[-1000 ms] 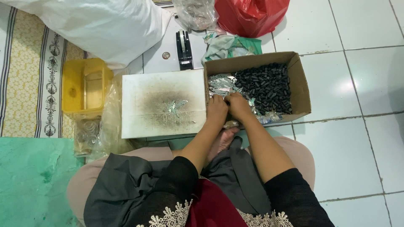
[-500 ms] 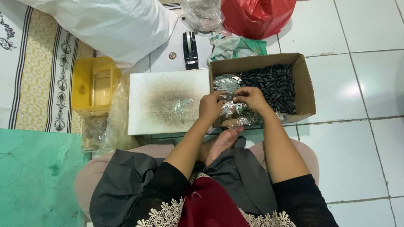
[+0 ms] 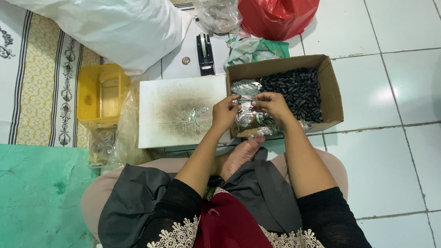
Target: The person sits on the floor and packs small metal hardware items into a clear plastic bag. They place the filled bag on a white box, seal it with tape, and then proceed to sort and handle additional metal pieces from a cardboard box.
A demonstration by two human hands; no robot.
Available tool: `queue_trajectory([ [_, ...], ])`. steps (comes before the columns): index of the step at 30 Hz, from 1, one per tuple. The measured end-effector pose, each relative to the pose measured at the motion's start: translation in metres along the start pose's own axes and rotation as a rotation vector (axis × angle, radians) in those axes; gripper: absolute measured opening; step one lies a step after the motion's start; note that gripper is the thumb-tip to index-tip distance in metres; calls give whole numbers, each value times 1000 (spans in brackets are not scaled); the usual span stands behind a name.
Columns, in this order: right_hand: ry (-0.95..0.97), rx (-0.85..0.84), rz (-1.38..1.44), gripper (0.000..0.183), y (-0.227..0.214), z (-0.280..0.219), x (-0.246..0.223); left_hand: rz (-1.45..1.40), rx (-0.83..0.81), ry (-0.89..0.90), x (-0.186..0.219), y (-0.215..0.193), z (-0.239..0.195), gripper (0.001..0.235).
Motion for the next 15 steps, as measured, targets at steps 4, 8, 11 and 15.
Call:
queue_trajectory([
  [4,0,12,15,29,0,-2,-3,-11,-26,-18,8,1,-11,46],
  [8,14,14,23,32,0,1,3,105,-73,-33,10,5,-17,51],
  [11,15,8,13,33,1,-1,1,117,-78,-27,13,6,-19,48],
  [15,-5,-7,4,36,3,-1,-1,102,-67,-35,18,3,-21,44],
])
Point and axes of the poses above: each hand's wrist, its own z-axis towards the middle knuckle, its own y-axis out of the palm, x = y × z, the point moved 3 cm from there along z, towards the middle knuckle, and after that the axes turned 14 degrees about -y, right-handed, at the moved point
